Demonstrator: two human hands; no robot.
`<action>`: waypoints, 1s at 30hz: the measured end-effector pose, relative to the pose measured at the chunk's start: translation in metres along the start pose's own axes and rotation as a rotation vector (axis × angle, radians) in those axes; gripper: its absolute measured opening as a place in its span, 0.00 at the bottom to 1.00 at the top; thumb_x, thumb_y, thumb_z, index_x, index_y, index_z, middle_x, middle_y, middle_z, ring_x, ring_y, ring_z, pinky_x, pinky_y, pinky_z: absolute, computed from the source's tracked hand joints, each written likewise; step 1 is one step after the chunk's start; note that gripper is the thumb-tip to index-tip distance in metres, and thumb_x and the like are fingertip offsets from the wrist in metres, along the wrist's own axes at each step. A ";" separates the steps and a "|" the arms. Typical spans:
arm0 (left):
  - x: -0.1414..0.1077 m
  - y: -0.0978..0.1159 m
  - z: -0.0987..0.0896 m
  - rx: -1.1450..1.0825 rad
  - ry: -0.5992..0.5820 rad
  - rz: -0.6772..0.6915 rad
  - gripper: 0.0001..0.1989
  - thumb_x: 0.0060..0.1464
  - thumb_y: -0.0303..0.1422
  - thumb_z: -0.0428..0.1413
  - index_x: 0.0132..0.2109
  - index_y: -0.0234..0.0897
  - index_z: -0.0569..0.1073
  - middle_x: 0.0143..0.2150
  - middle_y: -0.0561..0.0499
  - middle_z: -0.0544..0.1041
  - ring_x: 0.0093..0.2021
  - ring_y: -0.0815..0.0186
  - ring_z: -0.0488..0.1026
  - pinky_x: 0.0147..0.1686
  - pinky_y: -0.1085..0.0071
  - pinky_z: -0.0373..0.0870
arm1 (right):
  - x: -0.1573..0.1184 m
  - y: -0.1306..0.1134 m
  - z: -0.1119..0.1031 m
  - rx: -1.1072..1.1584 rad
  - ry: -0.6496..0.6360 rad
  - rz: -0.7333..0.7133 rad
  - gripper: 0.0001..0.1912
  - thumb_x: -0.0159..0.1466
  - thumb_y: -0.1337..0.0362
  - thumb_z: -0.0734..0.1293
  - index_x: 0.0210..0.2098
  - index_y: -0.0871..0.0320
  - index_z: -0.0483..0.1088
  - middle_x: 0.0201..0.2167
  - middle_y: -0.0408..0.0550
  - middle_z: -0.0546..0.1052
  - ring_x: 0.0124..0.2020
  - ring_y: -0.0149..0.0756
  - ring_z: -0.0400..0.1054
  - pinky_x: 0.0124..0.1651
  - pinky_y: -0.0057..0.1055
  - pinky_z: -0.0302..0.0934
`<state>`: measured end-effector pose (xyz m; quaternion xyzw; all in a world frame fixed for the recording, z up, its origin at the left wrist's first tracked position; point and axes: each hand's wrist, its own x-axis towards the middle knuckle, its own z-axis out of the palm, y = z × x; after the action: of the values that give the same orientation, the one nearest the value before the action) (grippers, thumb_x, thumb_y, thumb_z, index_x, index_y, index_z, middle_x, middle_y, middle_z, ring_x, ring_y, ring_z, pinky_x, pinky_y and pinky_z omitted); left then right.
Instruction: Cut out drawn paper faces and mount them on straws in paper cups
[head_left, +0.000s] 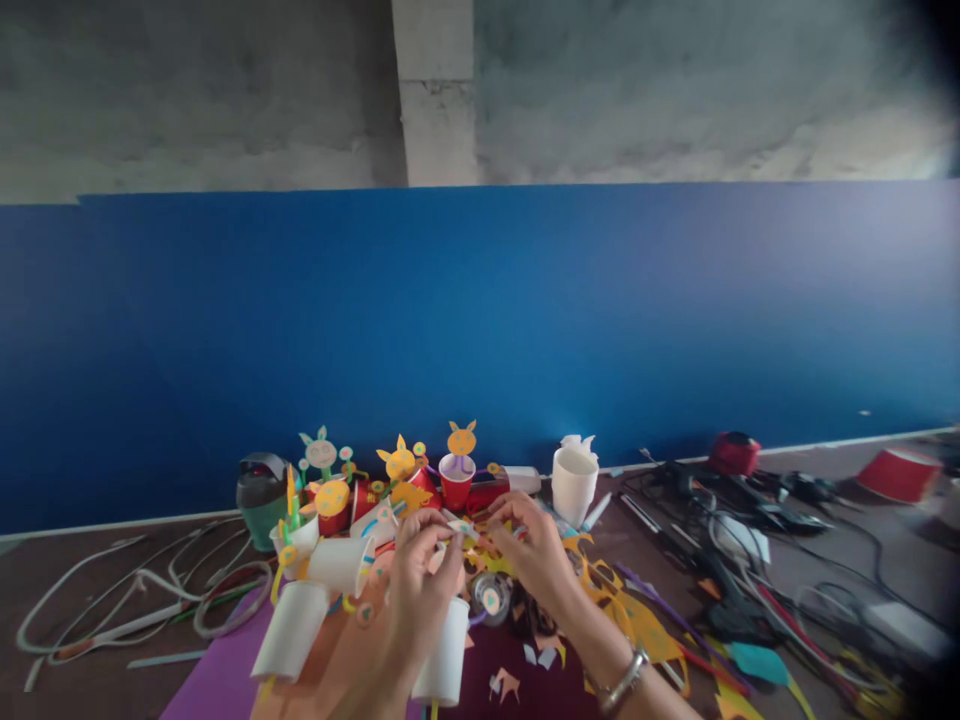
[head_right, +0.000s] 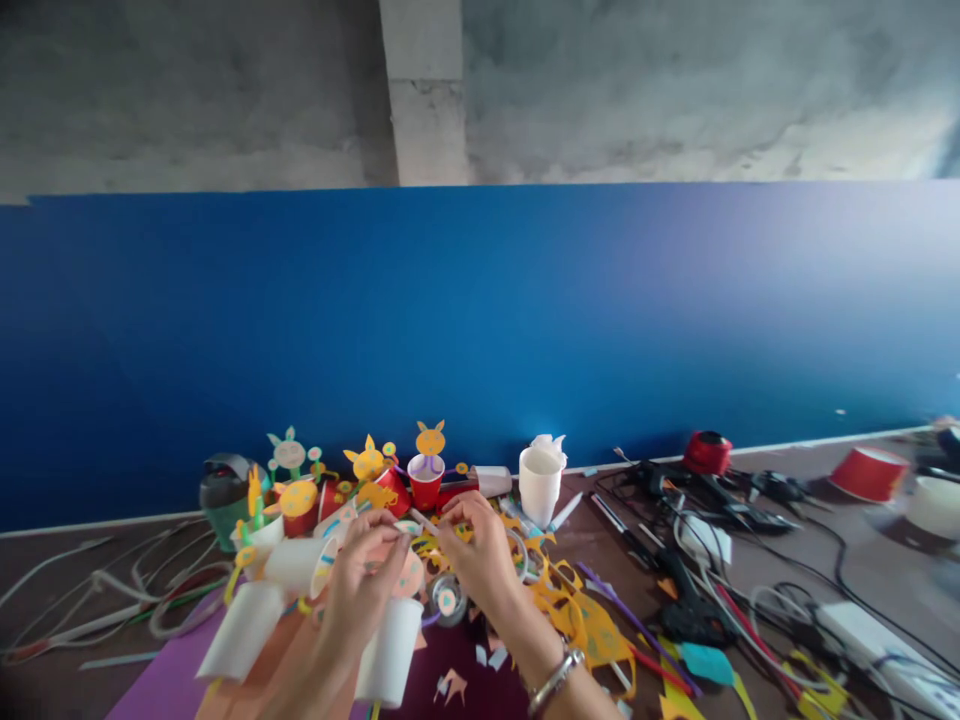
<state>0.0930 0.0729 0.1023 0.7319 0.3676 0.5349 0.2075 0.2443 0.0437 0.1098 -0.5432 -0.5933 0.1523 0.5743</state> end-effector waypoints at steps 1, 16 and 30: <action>0.001 -0.001 -0.001 0.004 0.013 -0.002 0.09 0.54 0.33 0.53 0.27 0.38 0.72 0.35 0.49 0.70 0.40 0.61 0.69 0.40 0.67 0.68 | 0.001 0.000 -0.002 -0.009 -0.017 -0.005 0.09 0.56 0.73 0.62 0.21 0.58 0.68 0.31 0.46 0.74 0.35 0.36 0.68 0.39 0.29 0.60; -0.005 0.006 -0.001 0.108 -0.108 0.083 0.07 0.56 0.28 0.51 0.31 0.39 0.72 0.38 0.48 0.69 0.42 0.60 0.66 0.41 0.63 0.66 | -0.013 -0.012 0.003 -0.362 -0.074 -0.282 0.08 0.58 0.75 0.63 0.28 0.56 0.70 0.37 0.48 0.72 0.40 0.40 0.64 0.44 0.37 0.56; -0.003 0.000 0.002 -0.007 -0.071 0.012 0.08 0.56 0.30 0.52 0.29 0.38 0.72 0.36 0.50 0.69 0.41 0.62 0.69 0.40 0.66 0.68 | -0.004 -0.004 -0.003 -0.212 -0.043 -0.217 0.07 0.56 0.74 0.65 0.25 0.57 0.68 0.34 0.48 0.73 0.38 0.38 0.66 0.42 0.34 0.59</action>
<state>0.0939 0.0709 0.0999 0.7521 0.3535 0.5109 0.2197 0.2436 0.0376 0.1121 -0.5301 -0.6736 0.0374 0.5137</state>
